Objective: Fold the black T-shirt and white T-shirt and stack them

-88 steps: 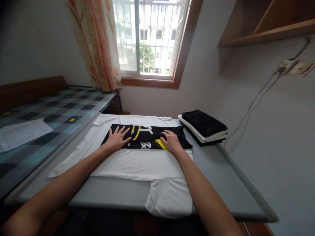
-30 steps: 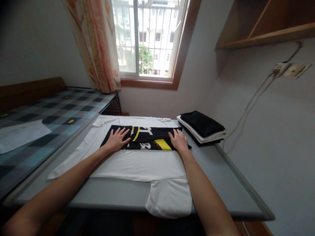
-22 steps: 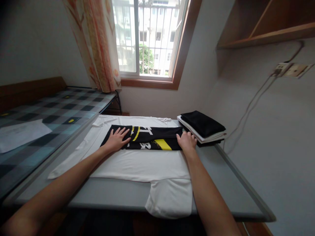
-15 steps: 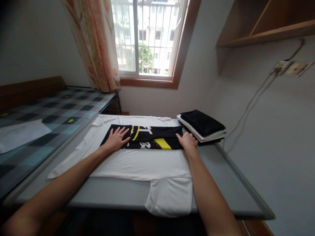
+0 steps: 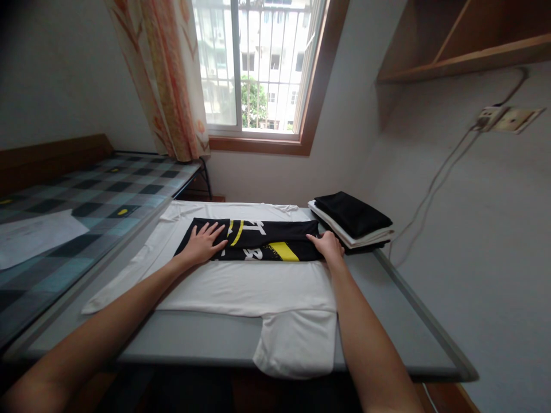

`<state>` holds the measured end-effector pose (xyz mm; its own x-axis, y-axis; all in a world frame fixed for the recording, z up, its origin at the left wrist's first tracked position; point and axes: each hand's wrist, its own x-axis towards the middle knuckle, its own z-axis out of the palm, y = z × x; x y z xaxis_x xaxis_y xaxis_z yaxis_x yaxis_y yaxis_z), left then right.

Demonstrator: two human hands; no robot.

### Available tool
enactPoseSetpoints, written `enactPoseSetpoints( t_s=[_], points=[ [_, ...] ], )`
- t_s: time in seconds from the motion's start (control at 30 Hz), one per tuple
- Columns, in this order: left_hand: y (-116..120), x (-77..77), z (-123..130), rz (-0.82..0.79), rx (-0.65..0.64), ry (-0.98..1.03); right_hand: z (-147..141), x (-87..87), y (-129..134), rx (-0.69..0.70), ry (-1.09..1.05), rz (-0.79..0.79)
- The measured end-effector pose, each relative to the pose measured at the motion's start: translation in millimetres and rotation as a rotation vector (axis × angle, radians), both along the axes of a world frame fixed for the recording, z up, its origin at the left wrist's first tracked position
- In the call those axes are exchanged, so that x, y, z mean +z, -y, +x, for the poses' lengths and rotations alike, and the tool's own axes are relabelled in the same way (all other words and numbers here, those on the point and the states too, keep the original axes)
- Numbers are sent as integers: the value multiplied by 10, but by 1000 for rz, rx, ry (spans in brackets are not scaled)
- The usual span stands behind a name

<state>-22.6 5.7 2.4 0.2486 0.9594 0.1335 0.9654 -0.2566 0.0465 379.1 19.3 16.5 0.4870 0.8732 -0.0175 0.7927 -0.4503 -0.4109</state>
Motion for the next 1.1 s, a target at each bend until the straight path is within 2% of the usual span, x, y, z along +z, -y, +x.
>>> enactPoseSetpoints(
  t_s=[0.2,0.37,0.57,0.77,0.87,1.03,1.1],
  points=[
    [5,6,5,-4,1,-2,26,-44,-15,19,12,83],
    [10,12,10,2,0,0,43,-40,-20,90,35,175],
    [20,22,10,6,-4,11,154,33,-48,141,-189,145],
    [19,22,14,8,-1,-3,188,197,105,161,-593,-7],
    [12,10,10,11,2,-6,163,253,151,175,-735,1],
    [1,-9,-4,12,0,-5,177,250,130,148,-837,51],
    [0,-12,-6,17,-4,-5,210,221,113,168,-785,94]
  ],
)
